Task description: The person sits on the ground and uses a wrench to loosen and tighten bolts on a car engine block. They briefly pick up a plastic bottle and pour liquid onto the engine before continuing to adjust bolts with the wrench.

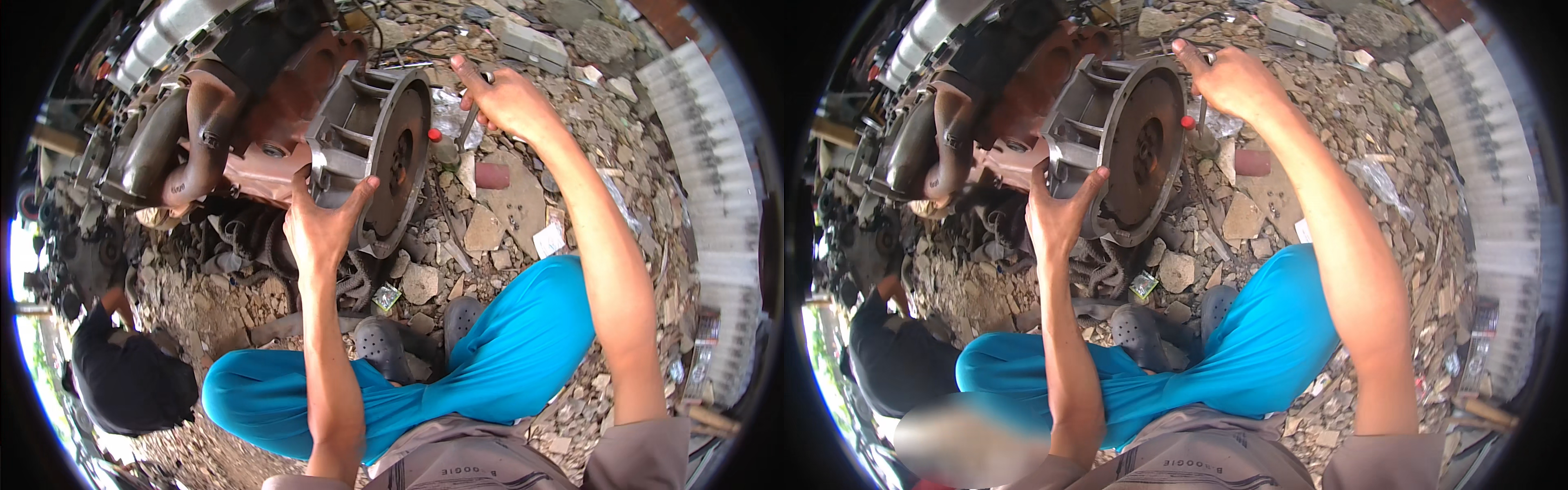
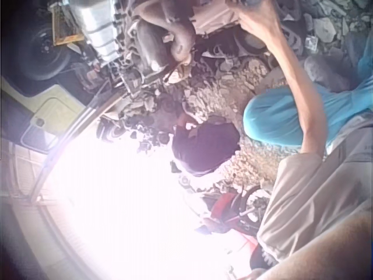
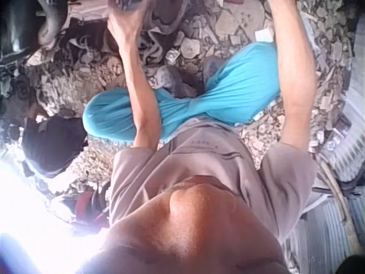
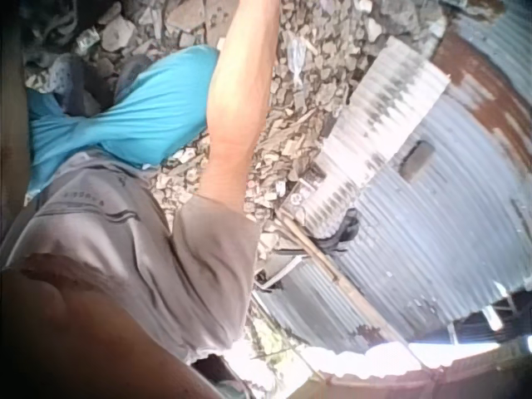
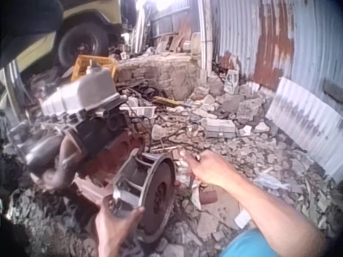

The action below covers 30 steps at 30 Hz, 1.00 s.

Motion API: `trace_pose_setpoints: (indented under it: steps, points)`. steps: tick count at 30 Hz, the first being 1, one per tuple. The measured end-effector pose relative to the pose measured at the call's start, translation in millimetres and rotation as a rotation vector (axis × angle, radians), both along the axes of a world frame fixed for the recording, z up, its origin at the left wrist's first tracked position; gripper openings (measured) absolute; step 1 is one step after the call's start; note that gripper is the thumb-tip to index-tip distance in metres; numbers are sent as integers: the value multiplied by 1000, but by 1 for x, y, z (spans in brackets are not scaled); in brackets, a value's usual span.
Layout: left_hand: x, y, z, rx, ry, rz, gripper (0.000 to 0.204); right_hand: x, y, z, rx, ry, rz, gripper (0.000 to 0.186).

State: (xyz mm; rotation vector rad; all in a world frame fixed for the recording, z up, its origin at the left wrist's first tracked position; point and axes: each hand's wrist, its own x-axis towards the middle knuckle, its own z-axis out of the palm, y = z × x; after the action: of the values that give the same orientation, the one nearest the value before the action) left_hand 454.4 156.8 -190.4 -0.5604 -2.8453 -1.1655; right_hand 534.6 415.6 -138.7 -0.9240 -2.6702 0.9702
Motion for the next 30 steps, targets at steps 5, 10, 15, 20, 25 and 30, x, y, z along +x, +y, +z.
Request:
trace_pose_setpoints:
  steps: [5,10,15,20,25,30]
  points:
    - [-6,-11,1,4,-61,-19,100,38,-15,8,-68,-71,-113,62]
    - [-16,-16,-7,115,-96,-127,83,82,-13,10,-16,-186,-192,53]
    - [-20,-21,-12,175,-123,-118,68,103,-31,28,-46,-155,-307,45]
    - [-17,-22,-13,264,-139,-82,57,109,-42,64,-66,-88,-347,42]
    - [-17,-23,-13,243,-232,-55,61,113,-63,110,66,-100,-348,35]
    - [-21,-22,-27,323,-155,-92,55,131,-65,125,118,-39,-389,32]
